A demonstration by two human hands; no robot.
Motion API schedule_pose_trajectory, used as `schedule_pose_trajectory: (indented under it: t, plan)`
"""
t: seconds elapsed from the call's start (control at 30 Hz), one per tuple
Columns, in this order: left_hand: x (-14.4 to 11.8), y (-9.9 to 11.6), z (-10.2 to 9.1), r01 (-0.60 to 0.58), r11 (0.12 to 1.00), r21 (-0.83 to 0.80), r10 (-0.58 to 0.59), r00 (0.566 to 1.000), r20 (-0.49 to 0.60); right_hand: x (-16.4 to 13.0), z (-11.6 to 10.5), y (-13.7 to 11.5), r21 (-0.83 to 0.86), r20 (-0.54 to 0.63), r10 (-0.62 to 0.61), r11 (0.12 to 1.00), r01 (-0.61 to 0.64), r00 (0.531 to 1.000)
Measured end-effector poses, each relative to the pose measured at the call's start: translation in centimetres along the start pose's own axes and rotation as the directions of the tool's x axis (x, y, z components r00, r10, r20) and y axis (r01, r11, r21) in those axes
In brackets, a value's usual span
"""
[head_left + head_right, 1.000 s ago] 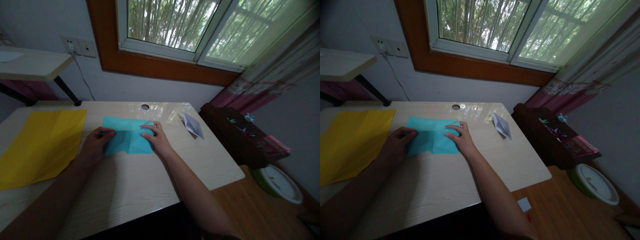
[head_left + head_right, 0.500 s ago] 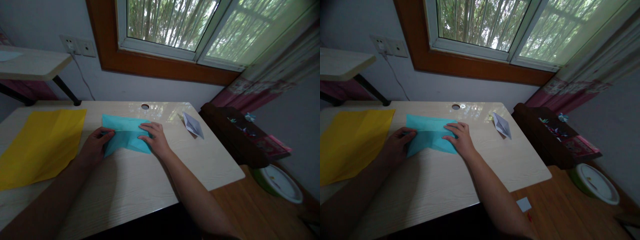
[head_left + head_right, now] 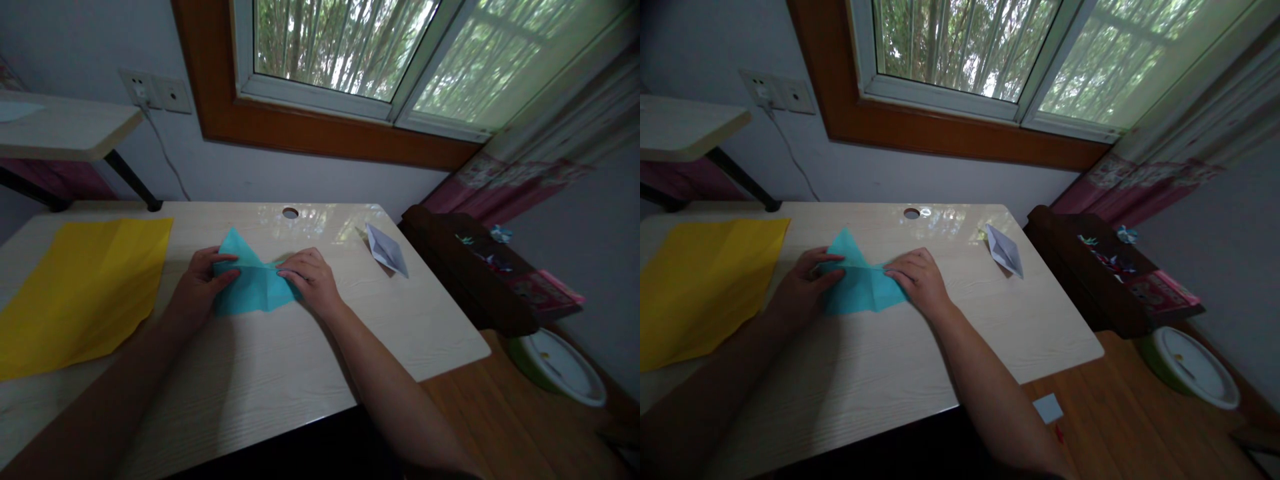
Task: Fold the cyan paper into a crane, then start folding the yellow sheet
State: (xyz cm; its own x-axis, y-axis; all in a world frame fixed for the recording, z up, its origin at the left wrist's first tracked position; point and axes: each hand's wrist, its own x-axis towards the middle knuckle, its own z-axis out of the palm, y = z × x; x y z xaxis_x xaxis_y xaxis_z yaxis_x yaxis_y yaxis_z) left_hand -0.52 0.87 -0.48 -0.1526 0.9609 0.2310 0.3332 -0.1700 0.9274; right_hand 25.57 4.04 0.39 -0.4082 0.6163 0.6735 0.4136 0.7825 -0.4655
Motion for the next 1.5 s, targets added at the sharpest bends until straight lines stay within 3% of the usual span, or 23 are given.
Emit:
schedule_pose_trajectory:
  t: [0.13, 0.27, 0.37, 0.43, 0.57, 0.73, 1.0, 1.13, 1.3, 1.5]
  plan:
    - [0.0, -0.9, -0.3, -0.221, 0.953, 0.206, 0.230, 0.973, -0.019, 0.1, -0.1, -0.2, -0.027, -0.013, -0.035, 0.999, 0.035, 0.999]
    - [-0.1, -0.6, -0.5, -0.428, 0.838, 0.337, 0.432, 0.899, 0.069, 0.1, -0.4, -0.5, -0.130, -0.006, -0.039, 0.991, 0.037, 0.999]
    - [-0.4, -0.1, -0.3, -0.523, 0.765, 0.375, 0.502, 0.850, 0.161, 0.1, -0.7, -0.8, -0.234, 0.003, -0.063, 0.970, 0.062, 0.998]
    - [-0.5, 0.1, -0.2, -0.535, 0.753, 0.383, 0.504, 0.843, 0.187, 0.1, -0.8, -1.1, -0.292, 0.010, -0.093, 0.952, 0.092, 0.996]
    - [-0.7, 0.6, -0.3, -0.460, 0.829, 0.319, 0.402, 0.886, 0.233, 0.1, -0.8, -1.6, -0.347, 0.035, -0.130, 0.928, 0.134, 0.991]
    - [-0.7, 1.5, -0.4, -0.224, 0.939, 0.262, 0.171, 0.963, 0.208, 0.1, -0.8, -1.3, -0.368, 0.070, -0.058, 0.927, 0.080, 0.996]
    - [0.1, -0.5, -0.1, -0.252, 0.939, 0.236, 0.177, 0.939, 0.296, -0.1, -0.7, -0.1, -0.250, 0.305, -0.032, 0.962, 0.112, 0.952]
    - [0.2, -0.9, -0.1, -0.257, 0.932, 0.254, 0.170, 0.933, 0.318, -0.3, -0.4, 0.2, -0.185, 0.362, -0.008, 0.980, 0.080, 0.932]
    - [0.0, 0.3, -0.2, -0.216, 0.943, 0.253, 0.153, 0.957, 0.246, -0.5, 0.0, 0.4, -0.154, 0.364, 0.022, 0.987, 0.037, 0.931]
    - [0.1, 1.0, -0.7, -0.085, 0.981, 0.174, 0.061, 0.989, 0.137, -1.0, 0.3, 0.4, -0.155, 0.362, 0.075, 0.988, -0.019, 0.929]
